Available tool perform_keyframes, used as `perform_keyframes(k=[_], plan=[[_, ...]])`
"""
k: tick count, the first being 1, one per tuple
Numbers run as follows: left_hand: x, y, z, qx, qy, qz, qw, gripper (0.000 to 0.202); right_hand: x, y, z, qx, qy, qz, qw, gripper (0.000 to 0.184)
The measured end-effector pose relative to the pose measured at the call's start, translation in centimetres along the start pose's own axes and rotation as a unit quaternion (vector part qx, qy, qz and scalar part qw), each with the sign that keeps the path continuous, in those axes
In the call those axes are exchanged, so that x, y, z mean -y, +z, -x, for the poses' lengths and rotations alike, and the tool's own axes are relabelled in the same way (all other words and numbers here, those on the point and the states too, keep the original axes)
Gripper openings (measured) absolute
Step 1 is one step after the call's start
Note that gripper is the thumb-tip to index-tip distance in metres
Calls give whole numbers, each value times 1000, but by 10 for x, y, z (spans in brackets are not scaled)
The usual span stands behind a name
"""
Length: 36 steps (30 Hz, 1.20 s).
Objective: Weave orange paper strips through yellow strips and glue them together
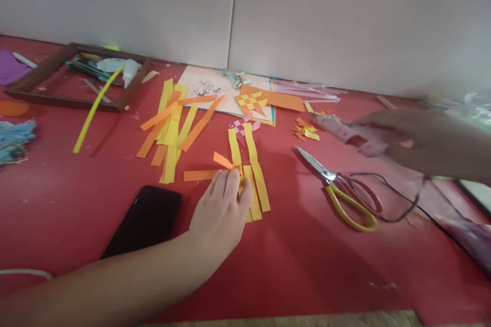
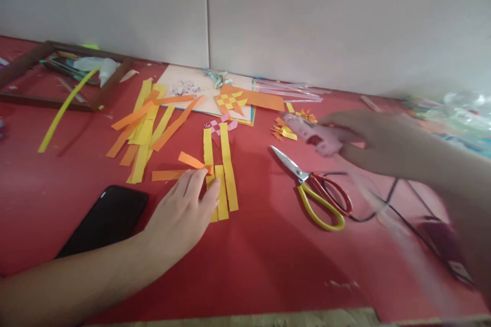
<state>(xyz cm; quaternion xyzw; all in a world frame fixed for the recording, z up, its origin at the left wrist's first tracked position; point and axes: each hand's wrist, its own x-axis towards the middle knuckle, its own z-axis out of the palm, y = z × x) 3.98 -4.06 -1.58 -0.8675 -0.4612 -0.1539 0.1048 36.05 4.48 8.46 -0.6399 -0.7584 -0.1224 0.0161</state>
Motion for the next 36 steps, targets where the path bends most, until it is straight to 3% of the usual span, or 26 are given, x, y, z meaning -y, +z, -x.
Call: perform_keyframes(k=[3,6,9,12,14,16,18,20,25,36], plan=[[0,-2,-1,3,2,1,1000,36,-34,25,12,42,-7,-8,999,27],[0,-4,-1,6,-1,-2,1000,35,-74,53,20,127,-17,-20,992,24],[1,-5,-1,6,1,-6,1000,33,-84,61,25,160,-21,2,987,48],[2,-5,-1,2,9,-6,1000,31,-38,42,30,29,-32,17,999,49],[2,-5,-1,0,10,-5,1000,31,18,26,34,-69,-65,-60,994,33],[2,-5,-1,2,7,0,1000,33,74,18,39,-111,-140,-159,971,18],[2,-5,-1,1,3,4,1000,36,119,23,43,-60,-231,-263,935,11],[3,-5,-1,-1,4,5,1000,39,145,35,46,-50,-276,-307,909,14],[3,-5,1,-30,19,15,999,29,153,60,49,-38,-289,-322,901,20],[1,-9,-4,26,7,29,999,20,152,58,49,-55,-290,-326,898,17]])
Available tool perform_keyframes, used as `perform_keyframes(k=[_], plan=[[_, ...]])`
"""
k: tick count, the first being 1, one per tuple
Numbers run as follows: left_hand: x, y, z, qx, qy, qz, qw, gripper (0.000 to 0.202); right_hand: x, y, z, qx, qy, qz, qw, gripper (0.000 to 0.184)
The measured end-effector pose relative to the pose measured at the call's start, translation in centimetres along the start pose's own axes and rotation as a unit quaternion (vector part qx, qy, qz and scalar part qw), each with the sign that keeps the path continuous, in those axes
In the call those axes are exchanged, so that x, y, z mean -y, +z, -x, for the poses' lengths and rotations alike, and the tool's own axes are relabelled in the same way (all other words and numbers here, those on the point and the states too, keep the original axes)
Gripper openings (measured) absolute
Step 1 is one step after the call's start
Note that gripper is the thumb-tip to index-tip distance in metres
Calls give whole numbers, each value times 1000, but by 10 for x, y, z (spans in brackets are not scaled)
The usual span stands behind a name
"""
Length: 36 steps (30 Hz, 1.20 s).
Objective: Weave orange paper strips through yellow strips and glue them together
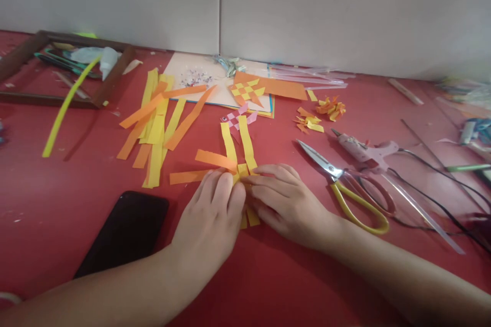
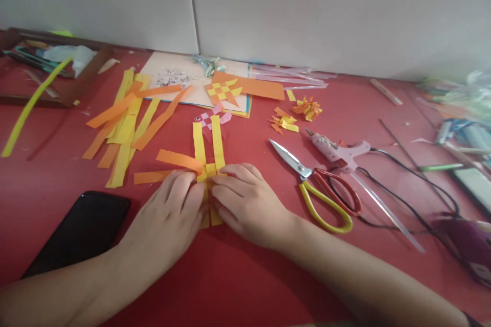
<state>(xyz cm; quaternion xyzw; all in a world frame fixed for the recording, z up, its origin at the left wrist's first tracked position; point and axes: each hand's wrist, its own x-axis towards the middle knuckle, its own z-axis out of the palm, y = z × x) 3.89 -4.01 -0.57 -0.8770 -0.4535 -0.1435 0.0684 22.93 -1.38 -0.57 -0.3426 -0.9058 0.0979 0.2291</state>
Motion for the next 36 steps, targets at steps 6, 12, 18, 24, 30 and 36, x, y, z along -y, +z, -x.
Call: perform_keyframes(k=[6,12,18,24,30,36], plan=[[1,1,2,29,17,-18,999,26,-1,-1,1,-5,11,-7,1000,22],[4,-2,2,26,16,-26,999,30,1,-2,0,-2,8,10,1000,20],[4,-4,-1,14,-2,13,1000,23,1,0,2,-21,26,-16,999,24],[3,-2,1,-4,10,7,1000,23,-2,-3,-6,-45,70,-36,996,18],[3,-2,2,19,10,15,1000,36,-5,-5,-15,-117,189,-110,969,42],[3,-2,1,20,5,11,1000,37,-9,-7,-32,-94,239,-213,943,41]])
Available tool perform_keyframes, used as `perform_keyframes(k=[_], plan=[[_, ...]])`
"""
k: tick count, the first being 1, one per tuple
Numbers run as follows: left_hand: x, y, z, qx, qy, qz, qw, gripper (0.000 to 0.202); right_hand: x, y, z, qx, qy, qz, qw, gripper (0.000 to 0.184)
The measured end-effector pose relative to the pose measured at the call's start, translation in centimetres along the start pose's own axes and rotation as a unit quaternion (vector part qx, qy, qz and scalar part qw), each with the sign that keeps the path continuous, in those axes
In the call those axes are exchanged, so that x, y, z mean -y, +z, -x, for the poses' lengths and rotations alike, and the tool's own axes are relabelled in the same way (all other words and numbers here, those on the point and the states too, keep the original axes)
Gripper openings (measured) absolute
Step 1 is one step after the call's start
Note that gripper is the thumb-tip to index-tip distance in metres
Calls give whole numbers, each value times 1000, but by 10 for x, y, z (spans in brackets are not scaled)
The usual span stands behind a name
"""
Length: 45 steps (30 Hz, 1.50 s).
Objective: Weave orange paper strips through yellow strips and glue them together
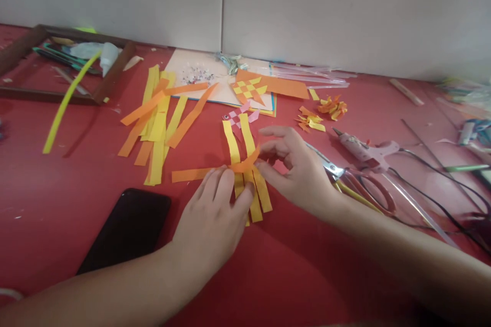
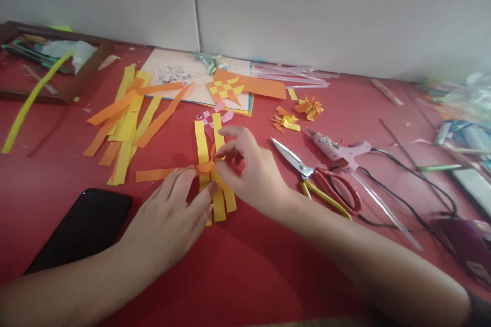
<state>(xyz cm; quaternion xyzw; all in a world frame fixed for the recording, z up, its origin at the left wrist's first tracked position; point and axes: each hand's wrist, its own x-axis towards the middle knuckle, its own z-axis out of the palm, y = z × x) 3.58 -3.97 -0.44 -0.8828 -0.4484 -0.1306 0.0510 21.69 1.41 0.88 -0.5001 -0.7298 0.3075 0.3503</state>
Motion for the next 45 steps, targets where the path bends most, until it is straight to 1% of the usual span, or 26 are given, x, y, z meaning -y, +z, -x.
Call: perform_keyframes(k=[2,3,7,10,15,18,21,23,25,26,27,28,30,32,34,35,36,37,38,39,40,41,42,43,44,45], plan=[[0,0,0,-4,1,-3,1000,37,3,0,-4,8,-1,-3,1000,35],[0,0,0,-5,2,-5,1000,37,5,0,-5,11,-3,-4,1000,35],[-1,0,-1,-6,-1,-10,1000,36,11,0,-5,61,-13,-5,998,49],[-1,0,0,-14,-2,-8,1000,32,14,3,-4,82,-14,5,997,51],[0,-5,0,-15,-4,16,1000,29,15,12,-7,43,-4,8,999,41],[3,-9,-1,-41,-6,25,999,25,16,15,-10,24,-9,10,1000,33],[11,-15,-6,-63,-19,37,997,22,21,15,-12,5,-6,6,1000,30],[19,-22,-11,-76,-31,56,995,23,27,13,-11,-9,6,-30,999,29],[28,-33,-16,-91,-65,84,990,30,34,9,-8,-12,21,-100,995,29],[32,-40,-18,-81,-77,114,987,31,37,7,-6,-9,28,-135,990,28],[36,-46,-20,-54,-93,155,982,28,38,4,-4,-6,34,-162,986,27],[40,-52,-21,-16,-104,199,974,21,38,1,-1,-6,39,-180,983,27],[49,-61,-24,42,-118,244,962,11,33,-6,4,-9,39,-186,982,28],[62,-63,-29,41,-134,220,965,8,20,-13,10,-16,24,-152,988,28],[78,-59,-35,16,-167,165,972,11,5,-17,17,-12,-2,-57,998,24],[86,-56,-38,20,-191,138,972,13,-2,-18,19,0,-22,11,1000,21],[94,-51,-40,35,-218,112,969,15,-8,-19,22,16,-45,73,996,21],[99,-46,-43,59,-229,84,968,16,-13,-19,24,33,-71,125,989,23],[101,-42,-43,77,-221,55,971,15,-16,-18,26,52,-97,162,981,27],[100,-38,-43,76,-199,22,977,14,-19,-17,28,66,-120,184,973,31],[95,-36,-42,38,-184,-16,982,13,-20,-16,29,76,-137,198,968,33],[88,-34,-39,5,-155,-36,987,14,-21,-15,31,82,-147,209,963,35],[78,-33,-35,-17,-121,-36,992,14,-22,-13,32,84,-152,220,960,35],[67,-32,-31,-23,-74,-16,997,15,-23,-12,33,83,-154,230,957,36],[56,-32,-26,-15,-23,16,1000,16,-24,-12,34,80,-156,237,956,37],[45,-31,-21,-9,9,48,999,17,-25,-11,35,75,-158,240,955,37]])
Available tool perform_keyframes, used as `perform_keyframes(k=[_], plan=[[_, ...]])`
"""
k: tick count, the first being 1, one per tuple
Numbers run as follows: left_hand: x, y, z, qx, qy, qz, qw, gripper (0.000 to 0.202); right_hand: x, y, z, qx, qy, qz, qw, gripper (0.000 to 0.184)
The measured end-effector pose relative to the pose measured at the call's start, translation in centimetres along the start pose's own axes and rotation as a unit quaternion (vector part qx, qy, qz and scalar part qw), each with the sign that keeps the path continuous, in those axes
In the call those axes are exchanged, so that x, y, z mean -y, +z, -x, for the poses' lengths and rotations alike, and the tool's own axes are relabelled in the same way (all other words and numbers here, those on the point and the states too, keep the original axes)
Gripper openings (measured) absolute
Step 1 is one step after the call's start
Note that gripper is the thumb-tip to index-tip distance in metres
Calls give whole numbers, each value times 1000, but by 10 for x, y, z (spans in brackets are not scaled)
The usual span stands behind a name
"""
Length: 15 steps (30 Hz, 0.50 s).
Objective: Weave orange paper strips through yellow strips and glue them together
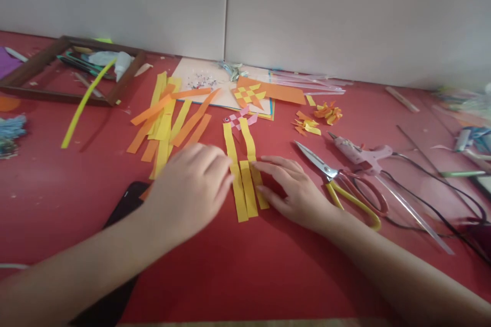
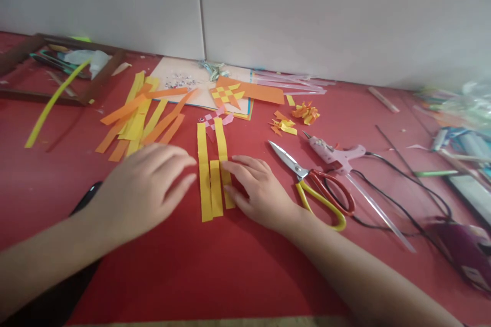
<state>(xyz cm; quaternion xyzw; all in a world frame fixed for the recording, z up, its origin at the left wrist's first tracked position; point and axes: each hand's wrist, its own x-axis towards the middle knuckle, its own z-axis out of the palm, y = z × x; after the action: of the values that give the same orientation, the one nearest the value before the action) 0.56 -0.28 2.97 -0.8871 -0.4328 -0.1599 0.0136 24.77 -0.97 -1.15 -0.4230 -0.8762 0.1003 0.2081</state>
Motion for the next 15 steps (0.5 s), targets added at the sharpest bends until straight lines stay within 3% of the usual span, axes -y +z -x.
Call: perform_keyframes(k=[4,9,15], plan=[[-21,12,16,-16,56,59,997,25,0,1,3,-29,-3,0,1000,33],[-18,24,22,-5,78,83,994,36,3,0,3,-27,-8,-27,999,32],[-18,27,23,-3,63,76,995,34,6,-1,-2,-54,-22,-49,997,29]])
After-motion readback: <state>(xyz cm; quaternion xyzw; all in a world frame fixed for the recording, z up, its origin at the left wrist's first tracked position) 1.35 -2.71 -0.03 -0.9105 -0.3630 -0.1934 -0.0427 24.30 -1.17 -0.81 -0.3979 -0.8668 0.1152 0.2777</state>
